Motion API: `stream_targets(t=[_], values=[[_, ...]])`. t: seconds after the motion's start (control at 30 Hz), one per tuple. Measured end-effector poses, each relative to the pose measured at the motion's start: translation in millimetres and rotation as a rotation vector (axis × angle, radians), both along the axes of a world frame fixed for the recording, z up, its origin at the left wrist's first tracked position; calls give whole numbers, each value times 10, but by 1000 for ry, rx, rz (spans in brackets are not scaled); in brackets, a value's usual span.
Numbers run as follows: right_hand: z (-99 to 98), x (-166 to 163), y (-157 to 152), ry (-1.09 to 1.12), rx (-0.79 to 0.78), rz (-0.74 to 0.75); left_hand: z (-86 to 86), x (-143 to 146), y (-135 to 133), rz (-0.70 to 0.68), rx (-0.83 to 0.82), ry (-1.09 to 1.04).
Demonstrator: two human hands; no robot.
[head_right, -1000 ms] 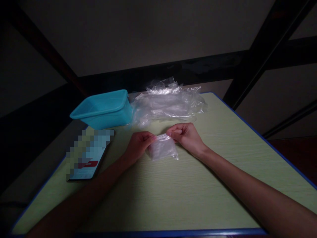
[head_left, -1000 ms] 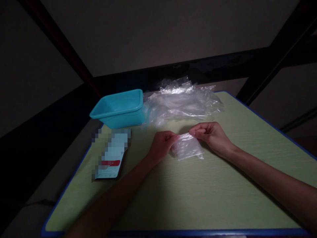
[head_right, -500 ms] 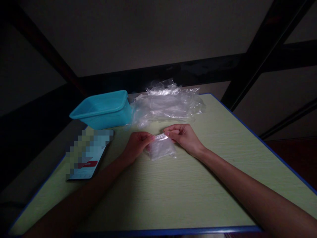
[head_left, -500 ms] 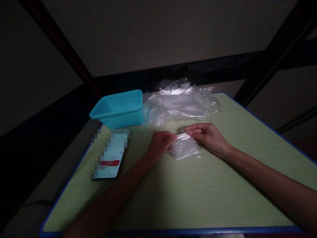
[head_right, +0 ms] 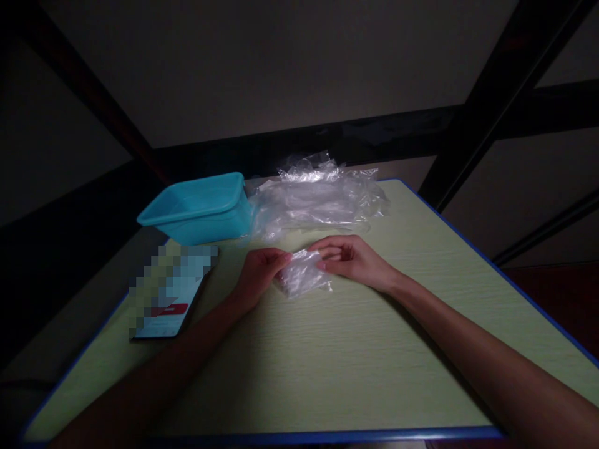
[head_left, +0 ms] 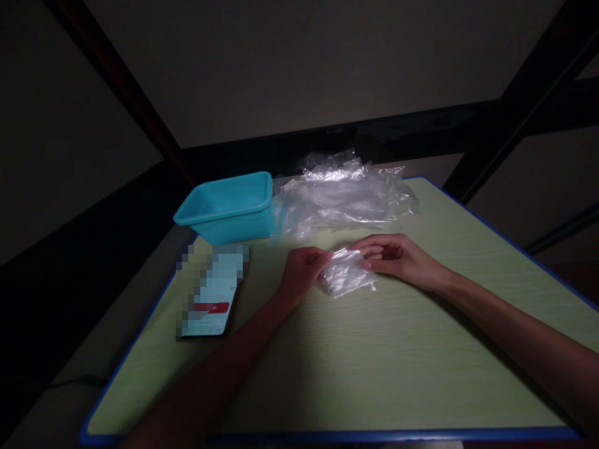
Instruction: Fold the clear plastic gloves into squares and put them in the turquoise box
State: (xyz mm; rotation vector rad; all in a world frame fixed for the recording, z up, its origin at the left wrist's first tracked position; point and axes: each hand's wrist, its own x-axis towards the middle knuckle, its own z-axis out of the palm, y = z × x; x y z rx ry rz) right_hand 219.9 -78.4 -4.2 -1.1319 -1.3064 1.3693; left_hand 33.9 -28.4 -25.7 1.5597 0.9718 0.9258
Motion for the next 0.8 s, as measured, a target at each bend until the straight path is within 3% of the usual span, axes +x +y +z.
stream_targets(t=[0.8], values=[[1, 5, -4, 0, -52, 11, 49, 13, -12, -13, -6, -18]])
